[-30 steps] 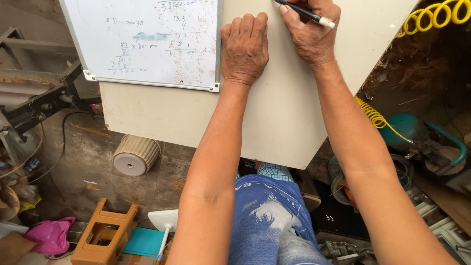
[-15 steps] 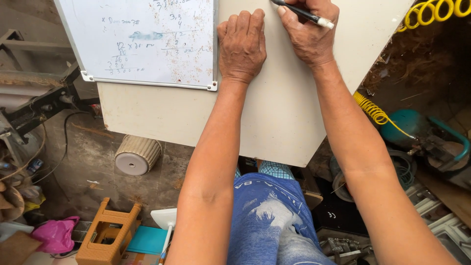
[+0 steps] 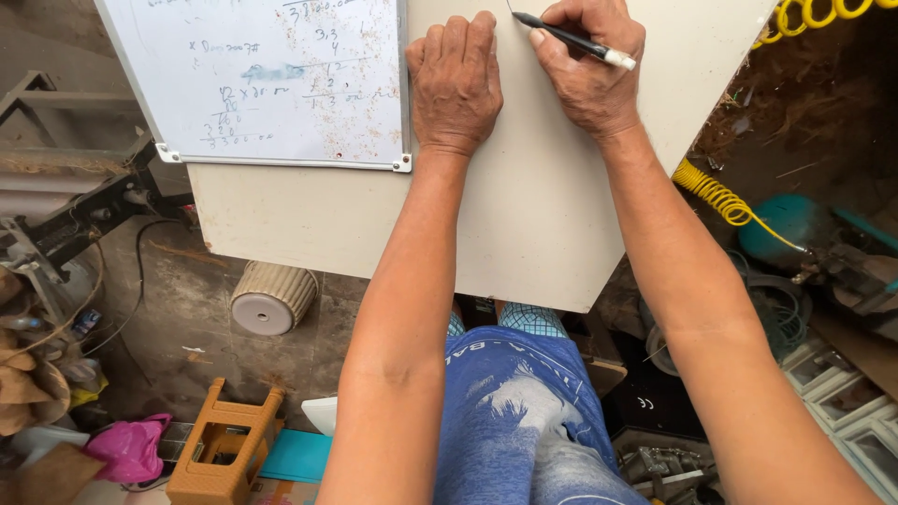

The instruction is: The person places a whiteboard on a workbench and draws several semi-circular shapes on a white board using a black marker. The person repeatedly draws similar shapes in sequence.

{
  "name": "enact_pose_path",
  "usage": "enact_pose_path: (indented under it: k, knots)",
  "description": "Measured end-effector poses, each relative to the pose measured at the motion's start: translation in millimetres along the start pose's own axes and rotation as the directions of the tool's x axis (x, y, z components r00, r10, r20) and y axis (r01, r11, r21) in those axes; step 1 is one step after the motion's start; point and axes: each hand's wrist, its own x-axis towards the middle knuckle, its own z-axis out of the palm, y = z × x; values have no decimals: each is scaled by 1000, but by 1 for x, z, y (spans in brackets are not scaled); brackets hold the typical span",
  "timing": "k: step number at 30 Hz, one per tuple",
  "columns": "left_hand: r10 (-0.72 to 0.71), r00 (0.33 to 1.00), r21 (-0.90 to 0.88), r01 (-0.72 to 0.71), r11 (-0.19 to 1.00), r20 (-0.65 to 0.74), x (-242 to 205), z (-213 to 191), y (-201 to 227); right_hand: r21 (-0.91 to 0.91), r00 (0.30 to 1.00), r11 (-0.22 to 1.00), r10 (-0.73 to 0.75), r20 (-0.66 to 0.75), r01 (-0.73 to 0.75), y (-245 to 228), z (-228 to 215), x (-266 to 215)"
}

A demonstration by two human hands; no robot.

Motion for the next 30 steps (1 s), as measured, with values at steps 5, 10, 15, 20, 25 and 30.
enact_pose_path:
  k: [5,10,15,20,25,30]
  knots:
    - [-8,1000,-6,7,1000,-5,0,1,0,40,1000,999,-6,2,6,0,-3,-3]
    - [-8,1000,10,8,1000,9,-1,2,0,54,1000,999,-1,6,1,2,-7,-8]
    - [-1,1000,-2,1,1000,8,-1,2,-1,50,1000,999,11,15,-11,-1,-13,-12]
    - [-5,1000,6,5,1000,19,-1,0,-1,80,999,996,41,9,-41,-3,-19,-17]
    - [-2,1000,9,2,1000,28,-1,1,-1,68,999,997,41,0,-41,1,-23,-21]
    - [0,1000,12,-1,1000,9,1,-2,0,62,1000,998,25,-7,-25,3,-29,-25]
